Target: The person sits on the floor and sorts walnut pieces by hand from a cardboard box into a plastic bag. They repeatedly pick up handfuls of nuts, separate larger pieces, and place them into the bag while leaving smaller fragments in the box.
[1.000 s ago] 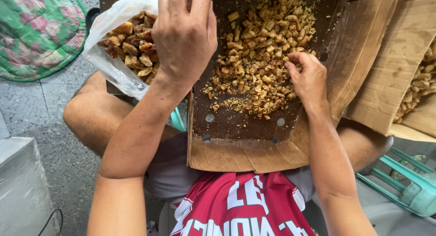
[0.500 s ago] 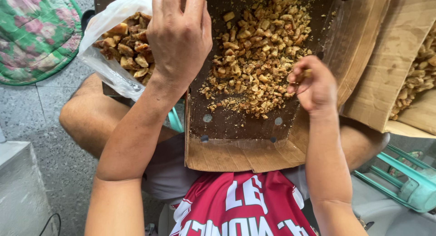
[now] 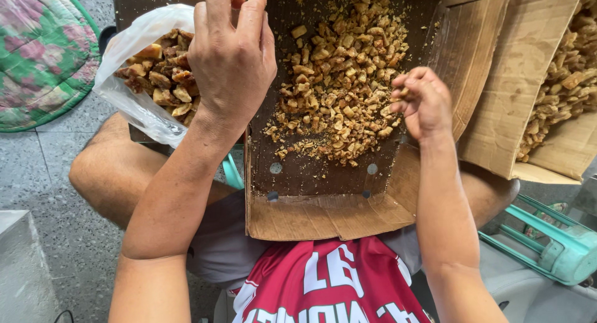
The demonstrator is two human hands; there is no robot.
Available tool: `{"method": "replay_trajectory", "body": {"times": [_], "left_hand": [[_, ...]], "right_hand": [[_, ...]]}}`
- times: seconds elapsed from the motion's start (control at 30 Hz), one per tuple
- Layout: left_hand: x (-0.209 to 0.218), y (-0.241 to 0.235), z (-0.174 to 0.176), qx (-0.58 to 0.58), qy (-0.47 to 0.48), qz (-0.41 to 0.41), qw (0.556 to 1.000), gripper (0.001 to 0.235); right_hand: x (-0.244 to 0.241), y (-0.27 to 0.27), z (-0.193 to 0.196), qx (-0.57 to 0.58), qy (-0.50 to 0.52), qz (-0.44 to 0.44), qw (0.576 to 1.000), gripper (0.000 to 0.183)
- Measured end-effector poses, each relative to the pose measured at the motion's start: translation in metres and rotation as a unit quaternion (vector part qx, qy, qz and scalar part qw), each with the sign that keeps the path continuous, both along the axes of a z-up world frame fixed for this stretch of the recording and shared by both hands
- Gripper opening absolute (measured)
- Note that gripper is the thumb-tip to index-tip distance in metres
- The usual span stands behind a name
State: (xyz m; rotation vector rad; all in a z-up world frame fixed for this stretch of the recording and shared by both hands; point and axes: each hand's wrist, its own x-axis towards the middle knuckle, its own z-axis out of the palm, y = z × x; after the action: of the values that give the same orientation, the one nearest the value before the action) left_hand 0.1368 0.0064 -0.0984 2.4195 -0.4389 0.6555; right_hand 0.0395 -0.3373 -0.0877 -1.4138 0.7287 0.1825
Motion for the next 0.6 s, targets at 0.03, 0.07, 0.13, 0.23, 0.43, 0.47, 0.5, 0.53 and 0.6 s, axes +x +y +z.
{"method": "replay_trajectory", "body": {"times": [0.03, 0.07, 0.13, 0.23, 0.43, 0.47, 0.5, 0.53, 0.6], "left_hand": [[0.0, 0.0, 0.0, -0.001, 0.002, 0.0, 1.0, 0.02], [-0.001, 0.0, 0.0, -0.002, 0.002, -0.001, 1.0, 0.02], [0.0, 0.0, -0.001, -0.002, 0.001, -0.001, 1.0, 0.02], [-0.001, 0.0, -0.003, -0.004, 0.004, -0.003, 1.0, 0.019], [0.002, -0.002, -0.006, -0.011, -0.013, 0.007, 1.0, 0.019], [0.001, -0.002, -0.007, -0.011, -0.009, 0.006, 1.0, 0.021], [0.001, -0.002, -0.008, -0.011, -0.006, 0.004, 1.0, 0.022], [0.002, -0.003, -0.008, -0.011, -0.004, 0.001, 1.0, 0.024], [0.001, -0.002, -0.009, -0.013, 0.007, -0.003, 1.0, 0.024]], "right_hand": [[0.006, -0.002, -0.001, -0.028, -0.004, -0.003, 1.0, 0.006], [0.012, -0.004, -0.004, -0.057, -0.007, -0.007, 0.998, 0.008], [0.023, -0.005, -0.014, -0.183, 0.017, 0.034, 0.982, 0.011], [0.037, -0.001, -0.038, -0.436, 0.016, 0.175, 0.883, 0.012], [0.05, 0.01, -0.033, -0.509, -0.071, 0.271, 0.814, 0.008], [0.045, 0.012, -0.019, -0.444, -0.021, 0.236, 0.864, 0.009], [0.039, 0.012, -0.002, -0.375, 0.03, 0.2, 0.905, 0.01], [0.031, 0.01, 0.017, -0.35, 0.041, 0.163, 0.922, 0.01], [0.013, 0.0, 0.059, -0.324, 0.023, 0.114, 0.939, 0.011]]}}
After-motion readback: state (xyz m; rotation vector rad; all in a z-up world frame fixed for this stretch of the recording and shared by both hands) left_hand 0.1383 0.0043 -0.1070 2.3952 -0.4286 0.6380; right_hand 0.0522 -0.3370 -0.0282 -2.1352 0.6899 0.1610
